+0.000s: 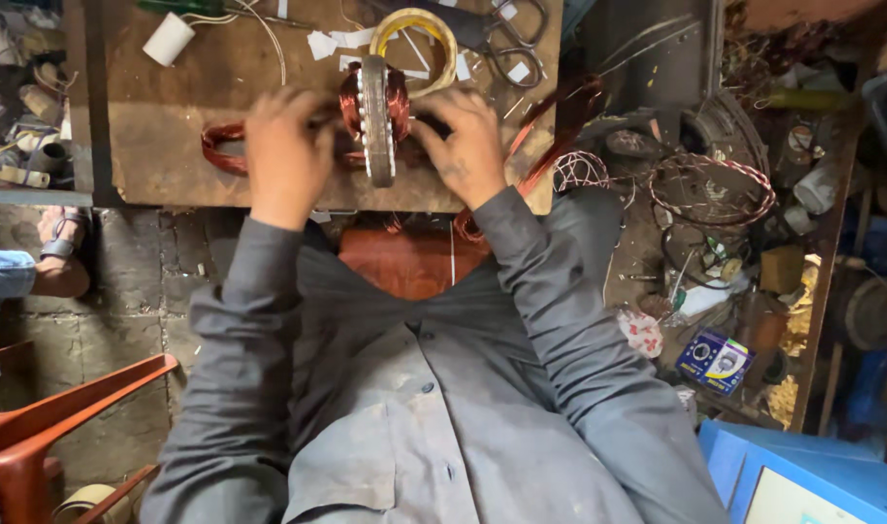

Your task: The person sits cross-legged on a chair and winds copper wire around a cylindrical metal core resting on their lap. They use both hands to wrap the wire and insert small white paper spacers between the layers to separate them.

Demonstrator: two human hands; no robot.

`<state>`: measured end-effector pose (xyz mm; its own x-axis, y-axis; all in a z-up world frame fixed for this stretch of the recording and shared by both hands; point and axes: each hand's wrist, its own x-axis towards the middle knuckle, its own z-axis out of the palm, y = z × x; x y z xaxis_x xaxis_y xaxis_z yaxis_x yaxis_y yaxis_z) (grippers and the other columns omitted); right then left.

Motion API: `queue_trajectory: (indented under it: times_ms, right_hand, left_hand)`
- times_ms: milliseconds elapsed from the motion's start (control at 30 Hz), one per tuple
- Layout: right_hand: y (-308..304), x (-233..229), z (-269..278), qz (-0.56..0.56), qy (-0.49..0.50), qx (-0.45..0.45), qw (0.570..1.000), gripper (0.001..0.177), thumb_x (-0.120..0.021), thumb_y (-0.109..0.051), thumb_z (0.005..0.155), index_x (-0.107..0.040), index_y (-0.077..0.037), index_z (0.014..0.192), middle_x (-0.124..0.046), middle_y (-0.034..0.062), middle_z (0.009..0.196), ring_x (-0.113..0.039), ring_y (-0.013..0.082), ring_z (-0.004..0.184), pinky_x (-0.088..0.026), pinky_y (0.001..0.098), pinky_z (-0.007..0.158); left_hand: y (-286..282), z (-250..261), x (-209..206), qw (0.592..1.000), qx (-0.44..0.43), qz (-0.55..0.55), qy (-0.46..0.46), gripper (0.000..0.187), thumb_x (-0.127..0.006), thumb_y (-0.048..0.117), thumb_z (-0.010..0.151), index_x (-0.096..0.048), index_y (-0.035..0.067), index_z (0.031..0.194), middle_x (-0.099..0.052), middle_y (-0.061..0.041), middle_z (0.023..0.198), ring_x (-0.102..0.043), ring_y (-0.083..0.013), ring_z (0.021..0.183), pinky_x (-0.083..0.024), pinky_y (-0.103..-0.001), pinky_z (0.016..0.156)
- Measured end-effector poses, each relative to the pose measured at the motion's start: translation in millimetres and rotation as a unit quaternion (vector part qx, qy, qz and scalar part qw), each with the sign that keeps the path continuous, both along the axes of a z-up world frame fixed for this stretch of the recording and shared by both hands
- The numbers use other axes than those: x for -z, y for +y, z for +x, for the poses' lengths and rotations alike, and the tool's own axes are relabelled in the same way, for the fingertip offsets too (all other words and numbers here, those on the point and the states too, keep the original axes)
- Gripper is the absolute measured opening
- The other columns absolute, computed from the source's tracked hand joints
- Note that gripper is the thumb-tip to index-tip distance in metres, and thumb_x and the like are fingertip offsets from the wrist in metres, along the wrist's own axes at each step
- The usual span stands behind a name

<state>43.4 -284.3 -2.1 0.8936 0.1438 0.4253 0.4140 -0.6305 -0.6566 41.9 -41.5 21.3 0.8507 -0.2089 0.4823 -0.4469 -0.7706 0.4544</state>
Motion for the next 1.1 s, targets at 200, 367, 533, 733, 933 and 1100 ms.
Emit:
queue_trajectory:
  times_ms: [200,367,533,733,933,1100]
  right_hand:
    - [-3,16,-1,-0.008,0.053,0.02,0.998,0.015,-0.079,-0.023,0.087,-0.078,-0.017,0.101,-0.075,-0.0008,0.107,-0.063,0.0251,0.1,-0.042,0.0404,0.086]
    - [0,18,-3,-0.028,0.033,0.024,0.999,0.014,-0.079,-0.025,0.089,-0.079,-0.019,0.102,-0.073,-0.0018,0.106,-0.061,0.0239,0.101,-0.039,0.0396,0.087]
    - [8,22,0,-0.052,0.013,0.029,0.998,0.018,-0.081,-0.026,0.085,-0.079,-0.018,0.101,-0.071,0.0013,0.103,-0.06,0.0257,0.102,-0.039,0.0422,0.088]
    - [5,27,4,0.048,0.078,0.015,0.996,0.025,-0.082,-0.03,0.084,-0.076,-0.019,0.107,-0.071,-0.0007,0.105,-0.062,0.0231,0.105,-0.043,0.0405,0.095]
    - [9,26,-1,-0.014,0.06,0.029,0.998,0.016,-0.08,-0.026,0.085,-0.081,-0.021,0.1,-0.07,0.0003,0.1,-0.061,0.0246,0.104,-0.037,0.0439,0.091]
    - [6,26,0,-0.005,0.027,-0.011,1.0,0.017,-0.077,-0.025,0.088,-0.08,-0.02,0.104,-0.07,-0.0009,0.107,-0.06,0.0244,0.106,-0.036,0.0439,0.09]
  left_hand:
    - [0,19,33,0.993,0.036,0.017,0.112,0.026,-0.077,0.007,0.081,-0.074,0.002,0.106,-0.07,-0.022,0.106,-0.063,-0.0441,0.099,-0.048,-0.052,0.085]
    - [-3,20,50,0.991,0.027,0.004,0.135,0.026,-0.074,0.005,0.08,-0.076,0.003,0.106,-0.071,-0.024,0.101,-0.064,-0.0452,0.099,-0.05,-0.052,0.089]
    - [0,23,53,0.992,0.04,-0.014,0.122,0.026,-0.074,0.004,0.08,-0.074,0.001,0.105,-0.071,-0.025,0.105,-0.064,-0.0454,0.101,-0.05,-0.051,0.09]
    - [0,25,42,0.983,0.046,-0.05,0.17,0.02,-0.074,0.004,0.081,-0.074,0.0,0.101,-0.071,-0.023,0.102,-0.066,-0.0442,0.1,-0.051,-0.05,0.089]
    - [-3,25,36,0.984,0.033,-0.033,0.174,0.021,-0.075,0.006,0.08,-0.076,0.002,0.101,-0.073,-0.023,0.1,-0.066,-0.0445,0.097,-0.051,-0.051,0.087]
    - [3,31,58,0.987,0.033,-0.018,0.158,0.025,-0.075,0.009,0.081,-0.077,0.004,0.105,-0.072,-0.025,0.099,-0.066,-0.0457,0.094,-0.051,-0.052,0.088]
